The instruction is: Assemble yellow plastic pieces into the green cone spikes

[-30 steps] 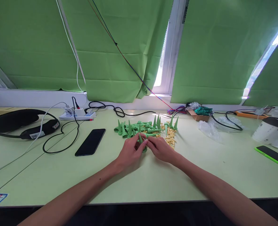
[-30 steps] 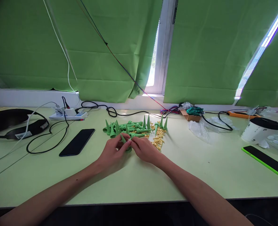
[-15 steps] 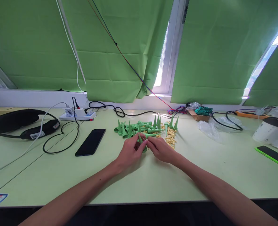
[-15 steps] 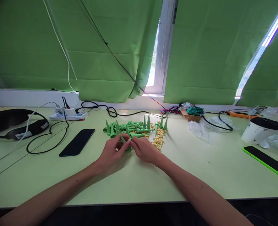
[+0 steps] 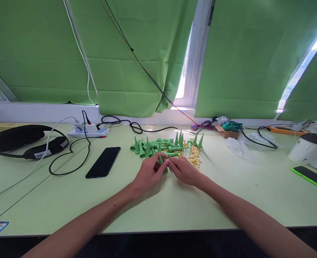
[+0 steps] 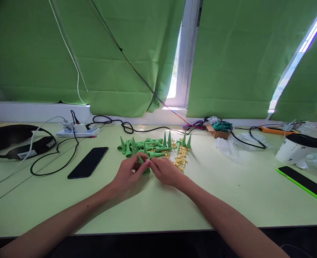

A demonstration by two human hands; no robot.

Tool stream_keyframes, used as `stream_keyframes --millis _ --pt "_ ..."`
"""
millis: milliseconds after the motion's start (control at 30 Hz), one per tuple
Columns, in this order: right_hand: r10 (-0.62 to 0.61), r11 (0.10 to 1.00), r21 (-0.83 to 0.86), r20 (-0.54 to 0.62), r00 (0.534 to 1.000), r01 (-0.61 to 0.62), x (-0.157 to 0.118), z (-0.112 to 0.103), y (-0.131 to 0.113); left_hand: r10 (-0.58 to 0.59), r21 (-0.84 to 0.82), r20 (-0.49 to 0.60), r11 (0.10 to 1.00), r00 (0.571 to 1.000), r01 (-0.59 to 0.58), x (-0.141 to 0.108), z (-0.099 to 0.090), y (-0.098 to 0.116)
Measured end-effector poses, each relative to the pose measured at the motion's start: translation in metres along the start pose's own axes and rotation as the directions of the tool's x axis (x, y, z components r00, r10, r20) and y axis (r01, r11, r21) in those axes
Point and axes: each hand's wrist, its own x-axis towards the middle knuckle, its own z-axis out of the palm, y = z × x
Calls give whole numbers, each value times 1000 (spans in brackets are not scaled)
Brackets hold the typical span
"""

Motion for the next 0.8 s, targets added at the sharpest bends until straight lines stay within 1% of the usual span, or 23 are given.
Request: stream_keyframes --millis 200,400,633,800 --pt "-57 998 30 -40 998 58 0 -1 -4 -48 -54 -34 997 998 47 0 0 1" --pt "-65 996 49 -65 996 68 -1 -1 -5 -77 -110 -66 992 995 70 1 1 1" --pt "-76 995 65 -33 997 78 -1 -2 -5 -87 -127 -76 989 993 77 1 1 2" --pt "-80 995 51 -14 997 81 -1 -3 -6 -88 -109 -67 991 994 80 1 1 4"
